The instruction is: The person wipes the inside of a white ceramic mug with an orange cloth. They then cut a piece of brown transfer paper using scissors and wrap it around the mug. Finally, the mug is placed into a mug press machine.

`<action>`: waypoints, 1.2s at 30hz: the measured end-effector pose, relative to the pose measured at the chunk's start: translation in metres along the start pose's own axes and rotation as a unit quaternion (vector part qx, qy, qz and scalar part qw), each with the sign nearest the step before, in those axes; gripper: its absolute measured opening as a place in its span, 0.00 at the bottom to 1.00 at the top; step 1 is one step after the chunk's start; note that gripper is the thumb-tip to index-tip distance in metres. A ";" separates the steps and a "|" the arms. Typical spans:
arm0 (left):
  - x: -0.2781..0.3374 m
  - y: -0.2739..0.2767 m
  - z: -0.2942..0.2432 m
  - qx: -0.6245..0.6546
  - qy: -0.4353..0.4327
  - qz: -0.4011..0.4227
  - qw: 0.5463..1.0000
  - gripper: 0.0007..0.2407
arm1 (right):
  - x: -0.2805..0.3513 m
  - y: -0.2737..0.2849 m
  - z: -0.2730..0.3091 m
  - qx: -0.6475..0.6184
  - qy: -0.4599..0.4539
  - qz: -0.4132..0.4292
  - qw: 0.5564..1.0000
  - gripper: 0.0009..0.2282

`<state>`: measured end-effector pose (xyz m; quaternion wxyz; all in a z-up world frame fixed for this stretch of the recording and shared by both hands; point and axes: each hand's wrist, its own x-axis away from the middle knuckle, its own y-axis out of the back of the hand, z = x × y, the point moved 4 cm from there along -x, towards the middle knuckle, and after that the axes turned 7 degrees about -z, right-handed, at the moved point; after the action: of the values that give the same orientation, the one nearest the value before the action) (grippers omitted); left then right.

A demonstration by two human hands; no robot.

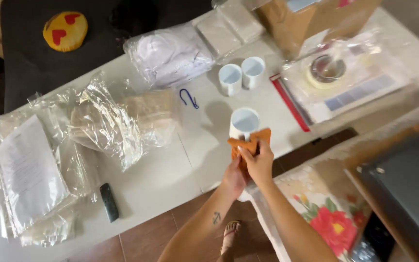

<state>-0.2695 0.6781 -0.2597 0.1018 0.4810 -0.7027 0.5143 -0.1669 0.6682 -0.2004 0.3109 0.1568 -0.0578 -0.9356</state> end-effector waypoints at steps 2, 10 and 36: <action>-0.023 0.012 -0.032 0.022 -0.028 -0.003 0.999 0.27 | -0.023 -0.039 0.025 -0.024 0.041 0.018 0.999 0.18; -0.082 0.048 -0.116 -0.023 -0.065 -0.039 0.997 0.20 | -0.066 -0.160 -0.015 -0.005 0.044 0.043 0.998 0.19; 0.209 -0.038 0.066 -0.500 -0.289 0.183 0.795 0.28 | 0.180 0.229 0.053 -0.174 -0.234 -0.084 0.953 0.37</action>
<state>-0.3245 0.5044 -0.1322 0.0246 0.3518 -0.9336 -0.0631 -0.1914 0.3778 -0.1497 0.2317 -0.1186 0.0486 -0.9643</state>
